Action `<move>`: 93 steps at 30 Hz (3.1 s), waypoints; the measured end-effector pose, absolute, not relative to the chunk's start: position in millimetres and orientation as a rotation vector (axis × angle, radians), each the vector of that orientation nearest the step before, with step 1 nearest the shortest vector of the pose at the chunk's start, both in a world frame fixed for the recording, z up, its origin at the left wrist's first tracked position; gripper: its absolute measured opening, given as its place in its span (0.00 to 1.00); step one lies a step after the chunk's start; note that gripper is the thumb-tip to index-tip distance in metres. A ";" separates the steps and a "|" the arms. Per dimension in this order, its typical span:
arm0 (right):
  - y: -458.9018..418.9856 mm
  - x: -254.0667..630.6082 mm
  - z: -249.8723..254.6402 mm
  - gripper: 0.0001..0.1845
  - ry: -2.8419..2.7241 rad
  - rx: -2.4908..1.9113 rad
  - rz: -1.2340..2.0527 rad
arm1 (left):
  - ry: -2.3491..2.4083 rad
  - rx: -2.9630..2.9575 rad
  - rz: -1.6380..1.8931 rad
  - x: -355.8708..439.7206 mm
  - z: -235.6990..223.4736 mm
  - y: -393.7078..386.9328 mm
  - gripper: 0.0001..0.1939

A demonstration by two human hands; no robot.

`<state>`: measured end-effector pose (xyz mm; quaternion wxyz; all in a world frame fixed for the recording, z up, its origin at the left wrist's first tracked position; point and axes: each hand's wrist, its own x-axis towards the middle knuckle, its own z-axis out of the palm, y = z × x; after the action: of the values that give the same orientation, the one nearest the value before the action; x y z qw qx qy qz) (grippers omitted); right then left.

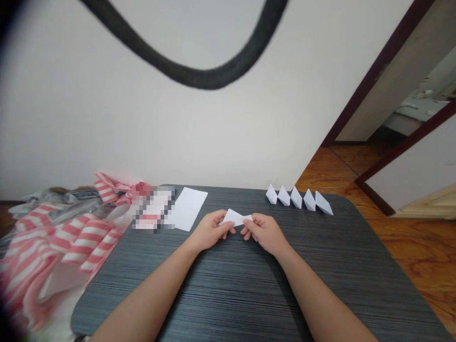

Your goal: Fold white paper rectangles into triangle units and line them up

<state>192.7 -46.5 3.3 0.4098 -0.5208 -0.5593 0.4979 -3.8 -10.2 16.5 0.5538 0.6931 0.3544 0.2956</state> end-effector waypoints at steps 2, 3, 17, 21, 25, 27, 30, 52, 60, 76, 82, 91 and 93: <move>-46.4 191.8 4.1 0.09 -1.385 -1.261 1.195 | 0.854 1.631 0.728 -3.4 15.3 -10.1 0.13; -46.4 191.7 4.4 0.09 -1.358 -1.230 1.151 | 0.862 1.624 0.737 -3.4 14.7 -10.0 0.13; -47.2 193.9 2.8 0.10 -1.449 -1.176 0.926 | 0.883 1.611 0.727 -3.9 14.8 -10.3 0.15; -46.1 195.3 0.9 0.07 -1.509 -1.215 0.867 | 0.883 1.627 0.723 -4.2 14.8 -10.4 0.14; -45.1 196.6 -1.9 0.05 -1.553 -1.251 0.862 | 0.880 1.648 0.717 -4.0 15.7 -11.0 0.13; -45.1 196.5 -1.4 0.07 -1.571 -1.275 0.862 | 0.872 1.656 0.719 -4.0 16.2 -11.4 0.12; -45.6 195.8 2.4 0.08 -1.624 -1.303 0.816 | 0.864 1.670 0.723 -4.2 16.7 -11.8 0.11; -47.6 193.3 1.4 0.08 -1.554 -1.310 0.838 | 0.939 1.790 0.631 -6.3 17.9 -10.7 0.15; -46.4 194.9 8.6 0.10 -1.783 -1.257 0.510 | 0.964 1.746 0.662 -5.8 17.5 -10.8 0.15; -45.7 195.4 8.7 0.10 -1.804 -1.292 0.626 | 0.953 1.839 0.751 -5.2 23.0 -12.4 0.13; -46.5 191.5 13.8 0.10 -1.768 -1.298 0.632 | 0.936 1.844 0.743 -4.6 22.8 -12.9 0.13; -45.2 190.6 8.0 0.07 -1.674 -1.317 0.685 | 0.889 1.831 0.742 -5.3 22.6 -12.7 0.13; -45.3 190.5 9.2 0.07 -1.686 -1.316 0.680 | 0.886 1.826 0.743 -5.3 22.8 -12.7 0.12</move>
<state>190.5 -45.3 9.2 0.4339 -0.5282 -0.6769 0.2729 -5.3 -12.7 22.8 0.4708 0.7453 0.3617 0.3034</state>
